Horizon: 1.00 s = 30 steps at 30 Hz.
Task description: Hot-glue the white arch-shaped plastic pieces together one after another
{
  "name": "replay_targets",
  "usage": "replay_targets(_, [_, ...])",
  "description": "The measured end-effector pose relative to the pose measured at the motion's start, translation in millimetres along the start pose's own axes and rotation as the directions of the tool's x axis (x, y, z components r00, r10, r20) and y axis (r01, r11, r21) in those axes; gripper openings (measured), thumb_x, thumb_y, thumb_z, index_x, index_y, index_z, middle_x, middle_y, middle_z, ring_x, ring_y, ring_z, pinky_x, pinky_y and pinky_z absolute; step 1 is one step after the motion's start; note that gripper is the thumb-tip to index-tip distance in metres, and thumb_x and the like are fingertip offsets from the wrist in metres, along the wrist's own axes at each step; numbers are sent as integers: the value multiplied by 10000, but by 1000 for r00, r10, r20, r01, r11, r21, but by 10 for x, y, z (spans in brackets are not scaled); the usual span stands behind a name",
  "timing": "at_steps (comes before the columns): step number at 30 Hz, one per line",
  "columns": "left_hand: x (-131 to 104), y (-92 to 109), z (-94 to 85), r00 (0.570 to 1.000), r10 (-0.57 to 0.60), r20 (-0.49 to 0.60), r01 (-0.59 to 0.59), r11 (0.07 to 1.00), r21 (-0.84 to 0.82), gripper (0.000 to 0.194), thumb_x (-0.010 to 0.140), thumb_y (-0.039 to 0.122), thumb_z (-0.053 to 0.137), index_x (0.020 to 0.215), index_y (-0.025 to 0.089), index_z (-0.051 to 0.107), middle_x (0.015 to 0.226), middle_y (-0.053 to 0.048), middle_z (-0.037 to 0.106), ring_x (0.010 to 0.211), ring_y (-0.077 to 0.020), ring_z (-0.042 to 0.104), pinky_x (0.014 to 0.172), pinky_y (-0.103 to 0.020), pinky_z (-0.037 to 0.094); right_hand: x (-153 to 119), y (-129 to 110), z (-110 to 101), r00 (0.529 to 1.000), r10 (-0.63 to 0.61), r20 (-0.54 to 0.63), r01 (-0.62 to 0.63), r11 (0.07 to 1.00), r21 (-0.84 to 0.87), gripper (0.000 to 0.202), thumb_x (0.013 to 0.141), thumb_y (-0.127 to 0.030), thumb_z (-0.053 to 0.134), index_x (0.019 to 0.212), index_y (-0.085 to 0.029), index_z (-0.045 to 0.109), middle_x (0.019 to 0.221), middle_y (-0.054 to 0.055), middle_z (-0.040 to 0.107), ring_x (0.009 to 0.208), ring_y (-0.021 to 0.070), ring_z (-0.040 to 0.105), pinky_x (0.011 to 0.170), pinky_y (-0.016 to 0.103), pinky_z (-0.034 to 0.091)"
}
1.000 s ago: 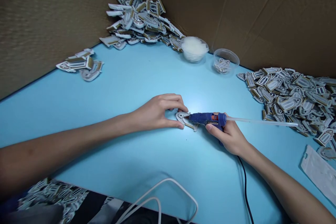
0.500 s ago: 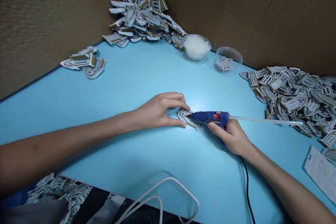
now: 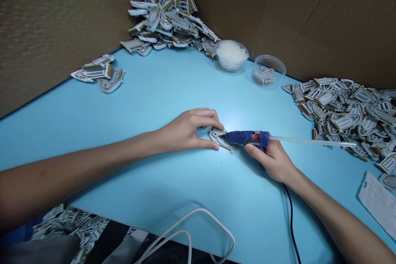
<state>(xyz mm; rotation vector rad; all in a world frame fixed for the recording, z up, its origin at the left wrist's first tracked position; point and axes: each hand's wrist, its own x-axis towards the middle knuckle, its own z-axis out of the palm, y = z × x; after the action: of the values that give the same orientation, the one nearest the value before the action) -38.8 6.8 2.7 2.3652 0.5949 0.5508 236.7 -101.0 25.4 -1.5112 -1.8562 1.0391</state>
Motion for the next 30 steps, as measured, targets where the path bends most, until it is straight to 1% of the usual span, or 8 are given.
replay_targets(10, [5, 3, -1, 1000, -7, 6, 7, 1000, 1, 373, 890, 495, 841, 1113, 204, 769, 1035, -65, 733, 946, -222, 679, 824, -319, 485, -8, 10, 0, 1000, 10, -10, -10, 1000, -23, 387, 1016, -477, 589, 726, -221, 589, 636, -16, 527, 601, 154, 435, 562, 283, 350])
replay_targets(16, [9, 4, -11, 1000, -22, 1, 22, 999, -37, 353, 858, 458, 878, 1086, 206, 780, 1008, -52, 734, 931, -215, 681, 818, -314, 486, 5, -5, 15, 1000, 3, -15, -3, 1000, -11, 458, 1010, -532, 594, 674, -222, 558, 617, -10, 479, 607, 159, 428, 551, 279, 345])
replay_targets(19, [17, 15, -12, 1000, -31, 6, 31, 998, -55, 348, 838, 429, 897, 1079, 205, 786, 1002, -48, 732, 922, -211, 683, 815, -312, 483, 1, -15, 30, 999, 28, -15, -27, 998, 62, 492, 983, -612, 627, 696, -211, 635, 662, 20, 581, 634, 176, 500, 568, 288, 403])
replay_targets(21, [21, 35, -6, 999, -38, 6, 38, 998, -55, 349, 812, 411, 920, 1050, 195, 784, 982, -42, 727, 915, -208, 680, 812, -310, 478, -6, 3, 38, 997, 21, -70, -6, 978, 208, 538, 942, -708, 638, 758, -205, 692, 737, 51, 674, 665, 197, 571, 599, 310, 467])
replay_targets(23, [23, 65, -4, 998, -57, -3, 57, 998, -41, 369, 767, 430, 948, 963, 177, 765, 926, -33, 710, 876, -203, 665, 786, -306, 466, -10, 42, 40, 979, 24, -202, 49, 935, 351, 578, 896, -777, 646, 811, -209, 710, 771, 67, 717, 669, 212, 606, 611, 331, 506])
replay_targets(26, [18, 113, -34, 996, -83, -45, 82, 997, -12, 416, 772, 507, 919, 905, 167, 718, 894, -30, 678, 800, -186, 616, 739, -302, 456, -15, 111, 33, 926, 65, -371, 93, 915, 392, 554, 876, -763, 673, 795, -216, 701, 745, 71, 718, 634, 207, 590, 595, 340, 509])
replay_targets(28, [10, 131, -82, 998, -42, -40, 43, 999, 10, 305, 897, 425, 794, 1049, 170, 726, 1023, -62, 678, 814, -180, 606, 767, -309, 479, -19, 145, 31, 907, 70, -415, 100, 922, 375, 527, 893, -726, 675, 768, -215, 698, 746, 75, 717, 625, 201, 576, 591, 340, 500])
replay_targets(30, [1, 134, -136, 998, 51, 45, -53, 997, 52, 287, 973, 234, 612, 1239, 200, 716, 1202, -101, 646, 873, -180, 615, 822, -314, 501, -26, 162, 33, 892, 69, -446, 119, 917, 382, 509, 906, -698, 677, 752, -213, 697, 742, 75, 714, 618, 197, 569, 580, 336, 489])
